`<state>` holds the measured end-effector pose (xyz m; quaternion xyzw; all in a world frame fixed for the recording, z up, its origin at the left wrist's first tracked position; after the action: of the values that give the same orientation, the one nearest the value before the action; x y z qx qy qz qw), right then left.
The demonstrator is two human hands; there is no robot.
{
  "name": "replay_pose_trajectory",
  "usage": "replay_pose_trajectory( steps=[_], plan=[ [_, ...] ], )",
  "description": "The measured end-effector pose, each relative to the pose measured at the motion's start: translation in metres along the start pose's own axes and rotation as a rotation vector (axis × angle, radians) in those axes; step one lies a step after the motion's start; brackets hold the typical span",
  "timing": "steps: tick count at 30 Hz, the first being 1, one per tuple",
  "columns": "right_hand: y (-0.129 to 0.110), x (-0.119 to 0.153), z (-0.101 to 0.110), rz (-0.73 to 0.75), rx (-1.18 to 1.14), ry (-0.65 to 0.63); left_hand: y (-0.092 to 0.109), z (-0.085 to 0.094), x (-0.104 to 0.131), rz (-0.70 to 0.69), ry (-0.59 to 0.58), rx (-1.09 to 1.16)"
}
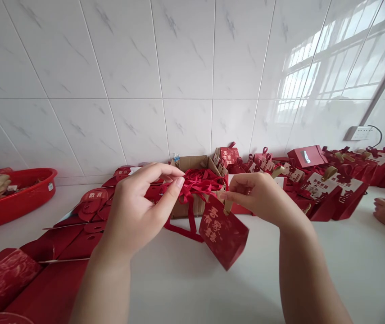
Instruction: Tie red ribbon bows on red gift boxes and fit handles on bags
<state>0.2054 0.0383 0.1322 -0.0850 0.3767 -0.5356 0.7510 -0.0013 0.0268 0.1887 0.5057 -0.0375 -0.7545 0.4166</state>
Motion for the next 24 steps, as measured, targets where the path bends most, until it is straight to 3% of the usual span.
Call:
replay_pose_trajectory(
  steps=[4,11,15,24],
  plan=[
    [-0.003,-0.002,0.003,0.031,0.081,0.034,0.000,-0.001,0.001,0.001,-0.011,0.004],
    [-0.017,-0.002,-0.006,0.188,0.110,-0.060,-0.001,-0.002,0.000,-0.007,-0.009,-0.002],
    [-0.021,-0.001,-0.003,0.239,0.105,-0.028,0.001,-0.002,0.000,-0.009,-0.010,-0.011],
    [-0.021,-0.002,-0.003,0.231,0.061,-0.029,0.003,-0.005,0.001,-0.007,-0.040,0.005]
  ],
)
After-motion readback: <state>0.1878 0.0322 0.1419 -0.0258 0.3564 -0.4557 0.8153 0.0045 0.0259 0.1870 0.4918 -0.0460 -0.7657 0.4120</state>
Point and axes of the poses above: each hand's wrist, its own x-axis away from the middle knuckle, its own z-axis out of the back of the hand, y = z × x, the point moved 8 cm from there along -x, towards the middle knuckle, and after that the axes turned 9 degrees about z, right-handed, at the moved point
